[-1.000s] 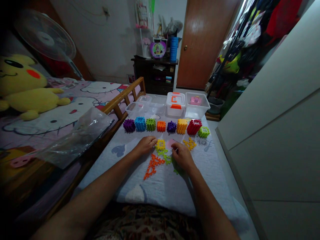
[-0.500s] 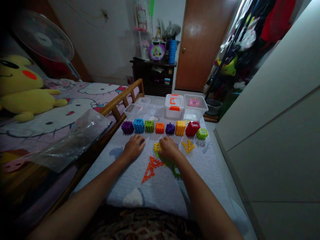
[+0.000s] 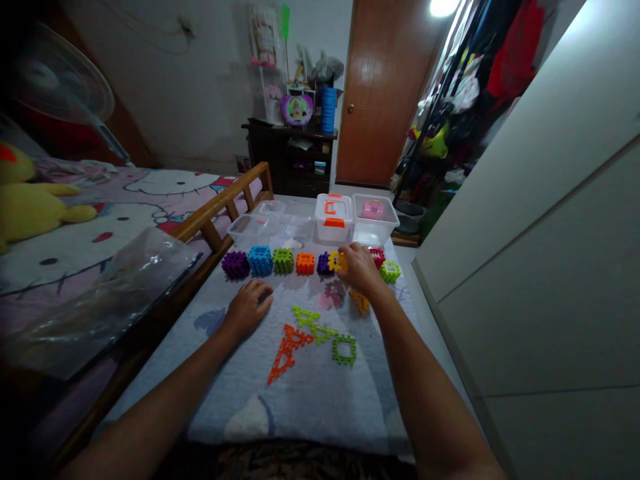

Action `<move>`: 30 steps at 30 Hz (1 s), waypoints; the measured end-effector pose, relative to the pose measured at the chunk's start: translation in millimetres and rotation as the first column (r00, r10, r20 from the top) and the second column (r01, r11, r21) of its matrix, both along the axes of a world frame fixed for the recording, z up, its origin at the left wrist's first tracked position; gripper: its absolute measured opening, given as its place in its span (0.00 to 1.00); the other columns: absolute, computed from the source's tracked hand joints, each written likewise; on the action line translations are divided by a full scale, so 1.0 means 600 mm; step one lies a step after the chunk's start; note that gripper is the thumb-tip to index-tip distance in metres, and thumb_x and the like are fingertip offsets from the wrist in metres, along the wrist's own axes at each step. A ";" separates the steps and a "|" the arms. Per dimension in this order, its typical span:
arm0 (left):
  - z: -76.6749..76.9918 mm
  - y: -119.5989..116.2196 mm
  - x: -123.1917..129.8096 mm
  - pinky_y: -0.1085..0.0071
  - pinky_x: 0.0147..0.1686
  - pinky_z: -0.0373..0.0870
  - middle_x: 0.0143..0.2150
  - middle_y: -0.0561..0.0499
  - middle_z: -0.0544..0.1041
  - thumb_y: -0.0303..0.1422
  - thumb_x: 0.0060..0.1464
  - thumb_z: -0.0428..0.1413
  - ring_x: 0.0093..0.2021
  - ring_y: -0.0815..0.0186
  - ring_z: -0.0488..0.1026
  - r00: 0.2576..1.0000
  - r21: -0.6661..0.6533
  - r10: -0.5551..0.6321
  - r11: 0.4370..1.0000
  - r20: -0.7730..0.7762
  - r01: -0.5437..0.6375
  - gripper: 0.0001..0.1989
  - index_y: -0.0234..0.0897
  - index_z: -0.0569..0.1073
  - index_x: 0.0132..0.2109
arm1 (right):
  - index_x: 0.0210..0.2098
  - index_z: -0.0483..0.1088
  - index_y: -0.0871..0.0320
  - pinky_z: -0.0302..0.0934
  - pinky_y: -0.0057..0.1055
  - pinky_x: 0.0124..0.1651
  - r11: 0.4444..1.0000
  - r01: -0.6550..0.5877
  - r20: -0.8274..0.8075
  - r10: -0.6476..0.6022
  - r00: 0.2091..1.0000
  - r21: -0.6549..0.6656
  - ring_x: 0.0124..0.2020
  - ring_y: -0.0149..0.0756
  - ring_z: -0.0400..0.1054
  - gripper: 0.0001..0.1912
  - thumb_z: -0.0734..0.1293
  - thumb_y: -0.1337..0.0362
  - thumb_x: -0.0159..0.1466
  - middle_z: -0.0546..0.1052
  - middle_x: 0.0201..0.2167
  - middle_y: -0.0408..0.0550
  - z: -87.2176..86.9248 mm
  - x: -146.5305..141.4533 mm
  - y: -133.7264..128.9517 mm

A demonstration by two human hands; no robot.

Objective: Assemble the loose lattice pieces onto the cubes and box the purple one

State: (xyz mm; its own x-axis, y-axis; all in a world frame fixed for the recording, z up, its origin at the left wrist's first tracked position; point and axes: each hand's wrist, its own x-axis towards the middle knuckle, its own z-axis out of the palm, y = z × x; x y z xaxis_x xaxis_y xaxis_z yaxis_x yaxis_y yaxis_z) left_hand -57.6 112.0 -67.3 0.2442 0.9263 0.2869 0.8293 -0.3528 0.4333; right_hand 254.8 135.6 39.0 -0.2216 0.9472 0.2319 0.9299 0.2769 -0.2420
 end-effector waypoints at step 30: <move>-0.001 0.002 -0.004 0.59 0.53 0.69 0.43 0.46 0.74 0.31 0.57 0.51 0.47 0.56 0.72 0.999 -0.012 -0.009 1.000 0.042 0.010 0.06 0.40 0.73 0.39 | 0.53 0.72 0.59 0.62 0.39 0.49 1.000 -0.020 -0.075 0.021 0.997 0.014 0.45 0.44 0.69 0.19 0.66 0.65 0.62 0.76 0.46 0.55 0.027 0.057 -0.035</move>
